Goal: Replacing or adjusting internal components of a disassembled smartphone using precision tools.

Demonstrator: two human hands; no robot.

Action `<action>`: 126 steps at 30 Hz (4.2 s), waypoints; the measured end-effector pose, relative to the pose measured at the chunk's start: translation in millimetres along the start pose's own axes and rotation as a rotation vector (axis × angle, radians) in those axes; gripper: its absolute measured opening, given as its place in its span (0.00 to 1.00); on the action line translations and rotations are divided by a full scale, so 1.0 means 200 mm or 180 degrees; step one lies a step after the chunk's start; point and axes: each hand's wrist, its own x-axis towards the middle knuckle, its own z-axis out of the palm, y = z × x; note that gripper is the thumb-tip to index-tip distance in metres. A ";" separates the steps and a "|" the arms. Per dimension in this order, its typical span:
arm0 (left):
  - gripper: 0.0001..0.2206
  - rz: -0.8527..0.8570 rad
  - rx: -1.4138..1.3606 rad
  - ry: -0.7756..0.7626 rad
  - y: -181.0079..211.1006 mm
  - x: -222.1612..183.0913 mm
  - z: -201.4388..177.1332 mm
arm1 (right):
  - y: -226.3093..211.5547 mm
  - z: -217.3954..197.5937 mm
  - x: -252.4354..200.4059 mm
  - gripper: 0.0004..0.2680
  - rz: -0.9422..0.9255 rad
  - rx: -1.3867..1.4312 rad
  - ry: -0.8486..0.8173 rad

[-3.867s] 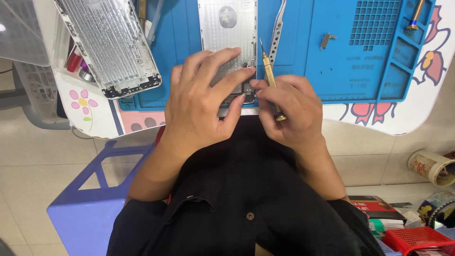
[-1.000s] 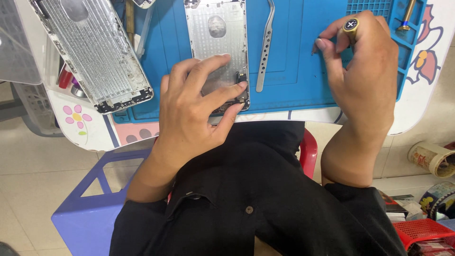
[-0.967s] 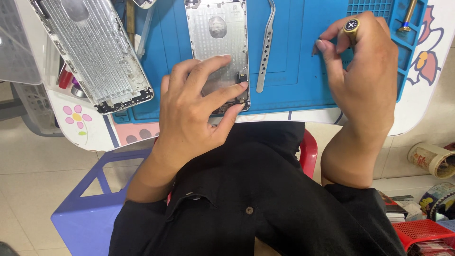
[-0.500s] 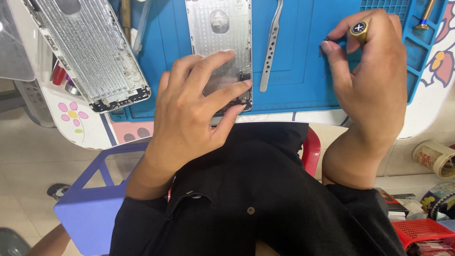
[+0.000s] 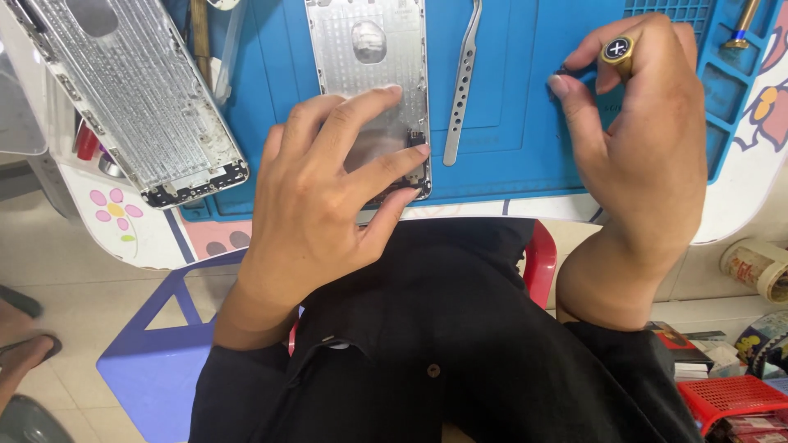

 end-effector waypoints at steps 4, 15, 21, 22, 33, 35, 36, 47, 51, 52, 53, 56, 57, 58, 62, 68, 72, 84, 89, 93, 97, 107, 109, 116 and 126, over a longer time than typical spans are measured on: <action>0.17 -0.0024 -0.0008 0.0044 0.01 0.01 0.01 | 0.01 0.00 -0.01 0.09 -0.0068 0.0000 -0.0026; 0.13 -0.0258 -0.0229 0.0151 0.00 -0.02 0.02 | 0.06 0.00 -0.02 0.14 0.0167 0.0492 -0.0042; 0.13 -0.0142 -0.0272 0.0286 -0.02 -0.04 0.04 | 0.09 -0.02 -0.10 0.14 0.0008 0.1192 0.0058; 0.13 -0.0141 -0.0271 0.0293 -0.02 -0.04 0.04 | 0.04 -0.03 -0.08 0.14 0.0002 0.1189 0.0058; 0.10 -0.0109 -0.0204 0.0240 -0.01 -0.03 0.02 | -0.33 -0.01 0.07 0.09 -0.0404 0.1015 -0.1256; 0.10 -0.0114 -0.0230 0.0256 -0.01 -0.03 0.01 | -0.34 0.00 0.07 0.08 -0.0479 0.0937 -0.1263; 0.10 -0.0122 -0.0257 0.0264 -0.01 -0.04 0.01 | -0.34 0.00 0.07 0.06 -0.0549 0.0863 -0.1274; 0.12 -0.0014 -0.0275 0.0360 -0.04 -0.06 0.04 | -0.35 0.01 0.08 0.06 -0.0379 0.0728 -0.1409; 0.10 0.0347 -0.0194 0.0520 -0.02 -0.06 0.05 | -0.34 0.01 0.07 0.07 -0.0506 0.0771 -0.1302; 0.10 0.0348 -0.0195 0.0519 -0.02 -0.06 0.06 | -0.34 0.01 0.07 0.07 -0.0504 0.0771 -0.1301; 0.09 0.0506 -0.0168 0.0594 -0.01 -0.06 0.07 | -0.34 0.02 0.07 0.08 -0.0484 0.0796 -0.1289; 0.08 0.0729 -0.0071 0.0738 0.00 -0.06 0.12 | -0.33 0.02 0.07 0.09 -0.0433 0.0938 -0.1243; 0.07 0.0795 -0.0003 0.0805 0.00 -0.06 0.14 | -0.33 0.02 0.06 0.09 -0.0401 0.1052 -0.1210; 0.07 0.0796 -0.0004 0.0806 0.01 -0.07 0.15 | -0.32 0.02 0.06 0.09 -0.0400 0.1050 -0.1210; 0.08 0.0782 0.0126 0.0987 0.03 -0.05 0.17 | -0.29 0.02 0.06 0.09 -0.0326 0.1150 -0.1271; 0.10 0.0766 0.0222 0.1131 0.02 -0.06 0.20 | -0.29 0.03 0.08 0.12 -0.0307 0.1195 -0.1166; 0.08 0.0846 0.0320 0.1223 0.02 -0.05 0.23 | -0.28 0.04 0.09 0.13 -0.0251 0.1373 -0.1204; 0.06 0.0870 0.0474 0.1284 0.02 -0.05 0.23 | -0.30 0.03 0.08 0.12 -0.0257 0.1263 -0.1160; 0.07 0.0794 0.0471 0.1248 0.02 -0.05 0.23 | -0.29 0.04 0.07 0.12 -0.0200 0.1281 -0.1148; 0.12 0.0739 0.0305 0.1049 0.03 -0.05 0.21 | -0.29 0.04 0.07 0.12 -0.0135 0.1281 -0.1152; 0.11 0.0723 0.0272 0.0980 0.03 -0.05 0.21 | -0.32 0.03 0.10 0.13 0.0029 0.1459 -0.1135; 0.08 0.0795 0.0535 0.1201 0.06 -0.05 0.22 | -0.33 0.01 0.07 0.01 0.0034 0.1421 -0.1157; 0.08 0.0745 0.0547 0.1222 0.06 -0.06 0.19 | -0.35 0.01 0.07 0.06 0.0020 0.1529 -0.1200; 0.08 0.0262 0.0560 0.1344 0.01 -0.08 0.08 | -0.37 0.08 0.01 0.05 0.0019 0.1238 -0.0748; 0.10 0.0116 0.0293 0.0791 0.00 -0.06 0.01 | -0.34 0.19 0.01 0.17 -0.0765 0.0773 -0.0083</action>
